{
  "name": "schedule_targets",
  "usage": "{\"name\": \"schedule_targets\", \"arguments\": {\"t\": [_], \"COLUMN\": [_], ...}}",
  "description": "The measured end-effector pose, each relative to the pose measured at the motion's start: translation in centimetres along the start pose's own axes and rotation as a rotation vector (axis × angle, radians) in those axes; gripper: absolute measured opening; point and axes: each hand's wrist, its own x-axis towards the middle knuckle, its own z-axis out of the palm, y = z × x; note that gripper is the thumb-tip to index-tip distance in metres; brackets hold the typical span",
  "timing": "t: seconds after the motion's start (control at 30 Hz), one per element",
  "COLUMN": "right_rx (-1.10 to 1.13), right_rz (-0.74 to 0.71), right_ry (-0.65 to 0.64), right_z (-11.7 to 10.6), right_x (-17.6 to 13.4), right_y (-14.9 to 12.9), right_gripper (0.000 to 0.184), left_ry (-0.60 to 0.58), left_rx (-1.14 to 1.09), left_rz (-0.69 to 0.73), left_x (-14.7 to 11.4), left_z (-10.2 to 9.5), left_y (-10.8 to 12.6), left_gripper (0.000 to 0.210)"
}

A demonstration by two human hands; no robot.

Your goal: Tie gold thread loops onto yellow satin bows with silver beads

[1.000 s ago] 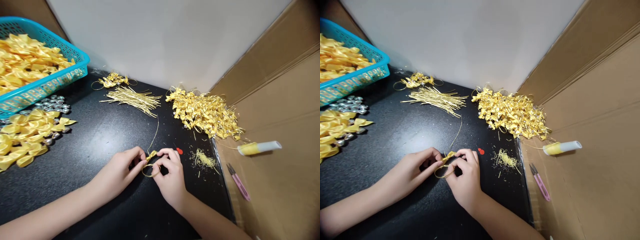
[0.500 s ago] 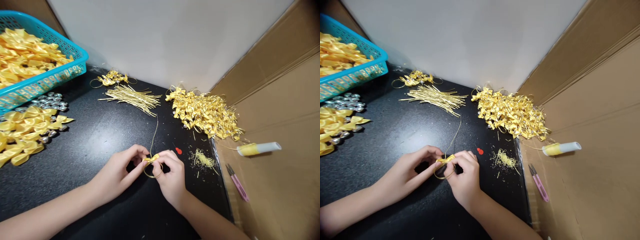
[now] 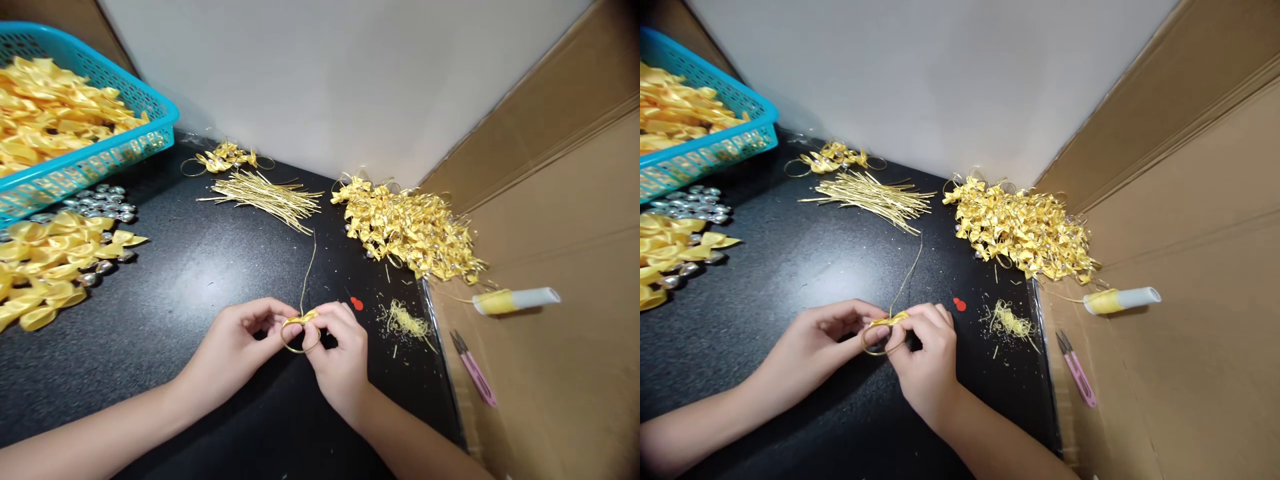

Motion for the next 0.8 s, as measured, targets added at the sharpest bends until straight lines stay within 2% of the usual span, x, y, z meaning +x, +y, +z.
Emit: {"name": "schedule_targets", "arguments": {"t": [0.43,0.53,0.6,0.67,0.8], "right_rx": [-0.082,-0.141,-0.138,-0.148,-0.228], "right_rz": [-0.044,-0.068,-0.12,-0.164,-0.09], "right_ry": [0.002,0.003,-0.025,-0.032,0.012], "right_z": [-0.15,-0.35,-0.33,-0.21,0.0], "right_x": [0.18,0.0,-0.32,-0.59,-0.53], "right_y": [0.28,0.09,-0.13,-0.27,-0.01], "right_gripper": [0.019,0.028,0.026,0.014,0.027], "left_ry": [0.069,0.117,0.126,0.129,0.133], "left_rx": [0.0,-0.001,0.003,0.041,0.216], "left_rz": [-0.024,-0.023,-0.009,0.015,0.13], "left_x": [0.34,0.56,0.63,0.62,0.43], "left_z": [0.23,0.09,-0.02,-0.07,0.01], "left_y": [0.51,0.42,0.34,0.31,0.41], "left_gripper": [0.023,0.023,0.023,0.021,0.015]}}
